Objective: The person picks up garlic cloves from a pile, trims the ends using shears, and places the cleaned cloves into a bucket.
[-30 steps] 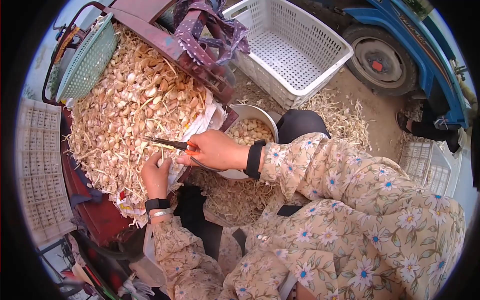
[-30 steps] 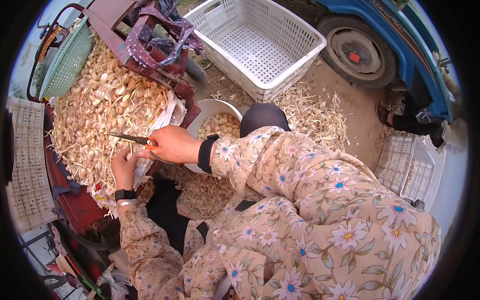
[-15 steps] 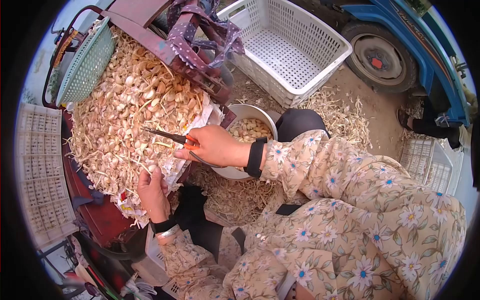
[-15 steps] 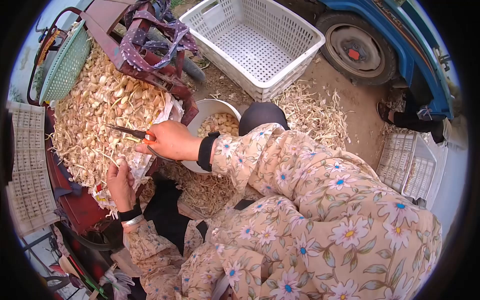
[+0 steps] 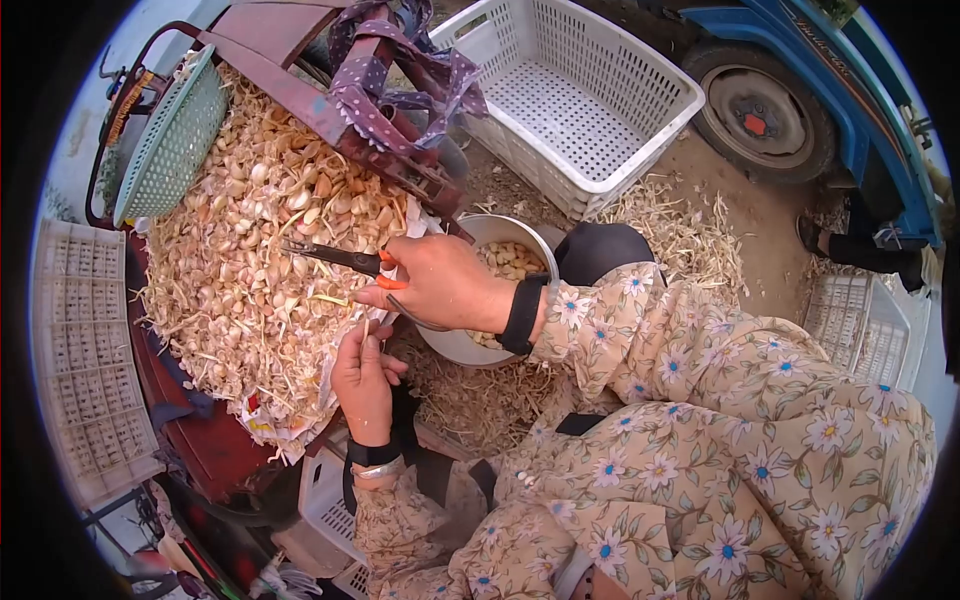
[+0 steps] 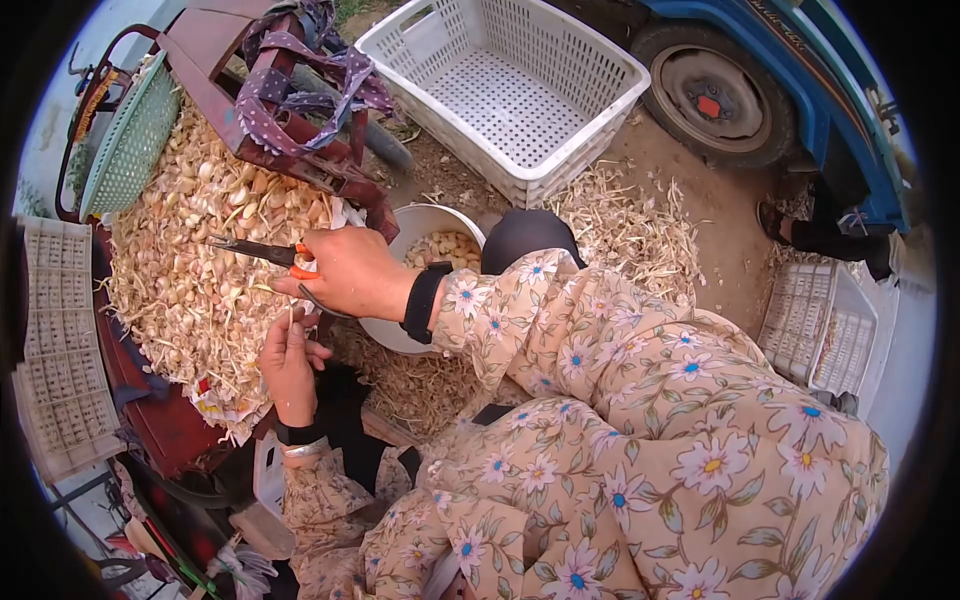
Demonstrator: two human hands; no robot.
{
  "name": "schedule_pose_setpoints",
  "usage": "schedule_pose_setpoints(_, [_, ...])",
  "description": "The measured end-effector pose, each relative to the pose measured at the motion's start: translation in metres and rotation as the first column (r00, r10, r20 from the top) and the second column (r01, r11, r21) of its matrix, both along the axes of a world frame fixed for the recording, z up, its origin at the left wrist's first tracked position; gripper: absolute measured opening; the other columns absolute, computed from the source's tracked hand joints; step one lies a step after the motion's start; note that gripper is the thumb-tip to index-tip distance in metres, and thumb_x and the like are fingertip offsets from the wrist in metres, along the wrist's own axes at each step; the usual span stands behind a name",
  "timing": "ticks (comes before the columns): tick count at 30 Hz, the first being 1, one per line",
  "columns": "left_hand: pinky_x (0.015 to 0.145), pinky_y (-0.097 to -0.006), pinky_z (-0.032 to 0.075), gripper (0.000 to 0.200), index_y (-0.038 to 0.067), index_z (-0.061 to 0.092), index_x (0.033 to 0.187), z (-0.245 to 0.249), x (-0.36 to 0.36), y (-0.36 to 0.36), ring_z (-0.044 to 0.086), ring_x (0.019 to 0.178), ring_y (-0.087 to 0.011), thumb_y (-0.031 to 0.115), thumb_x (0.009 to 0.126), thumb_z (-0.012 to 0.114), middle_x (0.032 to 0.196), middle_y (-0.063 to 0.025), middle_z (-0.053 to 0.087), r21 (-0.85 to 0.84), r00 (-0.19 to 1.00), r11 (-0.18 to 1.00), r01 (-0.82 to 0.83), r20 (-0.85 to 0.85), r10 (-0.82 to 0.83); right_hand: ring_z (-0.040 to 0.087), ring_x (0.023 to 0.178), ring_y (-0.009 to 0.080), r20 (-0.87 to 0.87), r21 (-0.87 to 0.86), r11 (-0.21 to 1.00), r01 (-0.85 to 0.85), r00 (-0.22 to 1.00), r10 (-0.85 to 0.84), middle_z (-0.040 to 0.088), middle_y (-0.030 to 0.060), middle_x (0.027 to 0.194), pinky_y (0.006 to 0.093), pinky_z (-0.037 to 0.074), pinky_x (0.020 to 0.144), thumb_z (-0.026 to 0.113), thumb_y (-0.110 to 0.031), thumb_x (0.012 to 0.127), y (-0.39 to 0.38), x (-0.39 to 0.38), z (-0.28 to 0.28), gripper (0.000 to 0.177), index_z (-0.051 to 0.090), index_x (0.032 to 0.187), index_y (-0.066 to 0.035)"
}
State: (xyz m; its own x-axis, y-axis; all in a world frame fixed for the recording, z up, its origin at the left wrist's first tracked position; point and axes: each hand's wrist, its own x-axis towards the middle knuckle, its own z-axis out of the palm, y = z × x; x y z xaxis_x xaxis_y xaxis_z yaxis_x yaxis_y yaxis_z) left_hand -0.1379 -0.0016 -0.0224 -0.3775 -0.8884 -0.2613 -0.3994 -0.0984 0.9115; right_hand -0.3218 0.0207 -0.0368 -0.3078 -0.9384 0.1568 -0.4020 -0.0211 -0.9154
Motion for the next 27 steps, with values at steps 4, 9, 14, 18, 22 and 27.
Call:
schedule_pose_setpoints(4, [0.056, -0.0264, 0.046, 0.028, 0.004, 0.052, 0.115, -0.002, 0.028, -0.053, 0.061, 0.066, -0.0192, 0.008, 0.088, 0.049, 0.095, -0.0122, 0.063, -0.573, 0.889, 0.786, 0.233, 0.452, 0.066, 0.057, 0.056, 0.0324, 0.010, -0.020, 1.000, -0.004, 1.000, 0.004, 0.056, 0.0145, 0.058, 0.0383, 0.045, 0.052, 0.063, -0.054, 0.073, 0.002, 0.002, 0.005, 0.053, 0.057, 0.073, -0.001])
schedule_pose_setpoints(9, [0.065, -0.0383, 0.048, 0.038, 0.016, 0.054, 0.113, -0.003, 0.017, -0.087, 0.060, 0.079, -0.0323, 0.008, 0.076, 0.057, 0.092, -0.0125, 0.062, -0.500, 0.542, 0.630, 0.594, 0.828, 0.145, 0.056, 0.053, 0.0326, -0.012, -0.059, 0.998, 0.009, 1.000, -0.010, 0.053, 0.0136, 0.054, 0.0386, 0.044, 0.051, 0.062, -0.055, 0.073, 0.003, 0.003, 0.000, 0.054, 0.056, 0.071, -0.001])
schedule_pose_setpoints(14, [0.054, -0.0417, 0.044, 0.009, 0.012, 0.053, 0.088, -0.011, 0.014, -0.096, 0.058, 0.065, -0.0325, 0.013, 0.079, 0.055, 0.077, -0.0087, 0.060, -0.513, 0.474, 0.531, 0.674, 0.852, 0.221, 0.055, 0.052, 0.0325, 0.016, -0.108, 0.994, 0.023, 1.000, -0.021, 0.051, 0.0132, 0.052, 0.0385, 0.043, 0.050, 0.062, -0.055, 0.073, 0.002, 0.003, -0.002, 0.054, 0.055, 0.070, -0.001])
schedule_pose_setpoints(18, [0.053, -0.0414, 0.044, 0.008, 0.012, 0.055, 0.090, 0.001, 0.007, -0.102, 0.058, 0.066, -0.0321, 0.014, 0.082, 0.053, 0.080, -0.0096, 0.058, -0.604, 0.528, 0.447, 0.660, 0.796, 0.296, 0.054, 0.050, 0.0317, -0.004, -0.116, 0.993, 0.027, 1.000, -0.028, 0.051, 0.0126, 0.051, 0.0376, 0.042, 0.048, 0.063, -0.053, 0.073, 0.002, 0.004, -0.003, 0.052, 0.055, 0.070, -0.002])
schedule_pose_setpoints(22, [0.056, -0.0402, 0.046, 0.021, 0.014, 0.058, 0.099, 0.010, -0.015, -0.116, 0.058, 0.070, -0.0306, 0.011, 0.079, 0.051, 0.087, -0.0084, 0.058, -0.468, 0.361, 0.479, 0.743, 0.883, 0.301, 0.054, 0.049, 0.0309, -0.003, -0.113, 0.993, 0.024, 1.000, -0.024, 0.051, 0.0122, 0.051, 0.0371, 0.042, 0.048, 0.064, -0.051, 0.073, 0.003, 0.003, -0.001, 0.050, 0.055, 0.069, -0.002])
schedule_pose_setpoints(27, [0.057, -0.0410, 0.048, 0.023, 0.011, 0.058, 0.100, -0.007, -0.022, -0.136, 0.062, 0.067, -0.0296, 0.010, 0.079, 0.049, 0.080, -0.0093, 0.062, -0.360, 0.228, 0.500, 0.788, 0.924, 0.306, 0.054, 0.049, 0.0301, -0.010, -0.113, 0.994, 0.008, 1.000, -0.009, 0.051, 0.0119, 0.051, 0.0366, 0.043, 0.048, 0.065, -0.050, 0.073, 0.002, 0.004, -0.003, 0.050, 0.055, 0.070, -0.002])
